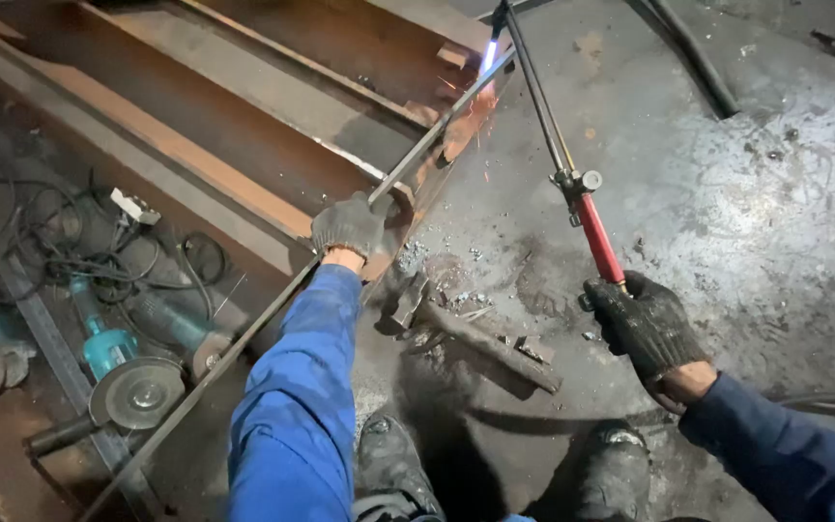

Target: The recorder uses a gas cutting torch to cut and process metal pieces on a factory floor.

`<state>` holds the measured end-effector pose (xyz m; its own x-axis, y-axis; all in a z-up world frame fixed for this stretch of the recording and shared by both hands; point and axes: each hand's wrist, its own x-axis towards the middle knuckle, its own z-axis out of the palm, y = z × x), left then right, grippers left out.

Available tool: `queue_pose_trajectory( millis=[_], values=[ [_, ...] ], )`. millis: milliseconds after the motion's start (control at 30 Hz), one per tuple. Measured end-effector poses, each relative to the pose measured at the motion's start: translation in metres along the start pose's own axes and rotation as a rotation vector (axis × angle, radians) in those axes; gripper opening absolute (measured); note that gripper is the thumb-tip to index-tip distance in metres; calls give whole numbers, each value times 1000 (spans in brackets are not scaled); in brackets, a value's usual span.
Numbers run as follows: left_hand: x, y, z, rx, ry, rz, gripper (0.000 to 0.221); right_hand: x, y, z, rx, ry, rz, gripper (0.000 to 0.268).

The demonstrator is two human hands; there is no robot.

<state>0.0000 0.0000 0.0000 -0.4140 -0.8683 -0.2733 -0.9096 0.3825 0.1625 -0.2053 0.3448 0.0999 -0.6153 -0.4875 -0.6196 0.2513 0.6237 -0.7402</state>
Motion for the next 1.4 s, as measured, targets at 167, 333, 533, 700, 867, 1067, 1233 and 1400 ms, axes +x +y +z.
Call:
queue_pose_trajectory(
  millis=[167,333,533,700,867,1067,1233,1400],
  values=[
    [-12,4,-7,22,-31,-39,59,0,10,-1,30,-46,23,35],
    [-4,1,-6,6,-6,-16,62,7,12,-2,-39,-13,-17,34],
    [-5,-2,3,22,-17,-14,66,1,23,-3,-54,26,11,34],
    [-1,-7,12,46,32,9,66,-1,28,-8,-34,22,47,35],
    [-4,-3,8,24,33,-3,66,2,33,-12,-53,-1,45,35],
    [3,-6,13,63,-21,-10,68,-8,20,-13,-20,-30,33,35],
    [9,-12,27,79,32,7,67,-5,24,-12,-100,-25,43,37],
    [3,-8,18,76,33,1,68,-6,24,-13,-96,-26,36,37]
  ],
)
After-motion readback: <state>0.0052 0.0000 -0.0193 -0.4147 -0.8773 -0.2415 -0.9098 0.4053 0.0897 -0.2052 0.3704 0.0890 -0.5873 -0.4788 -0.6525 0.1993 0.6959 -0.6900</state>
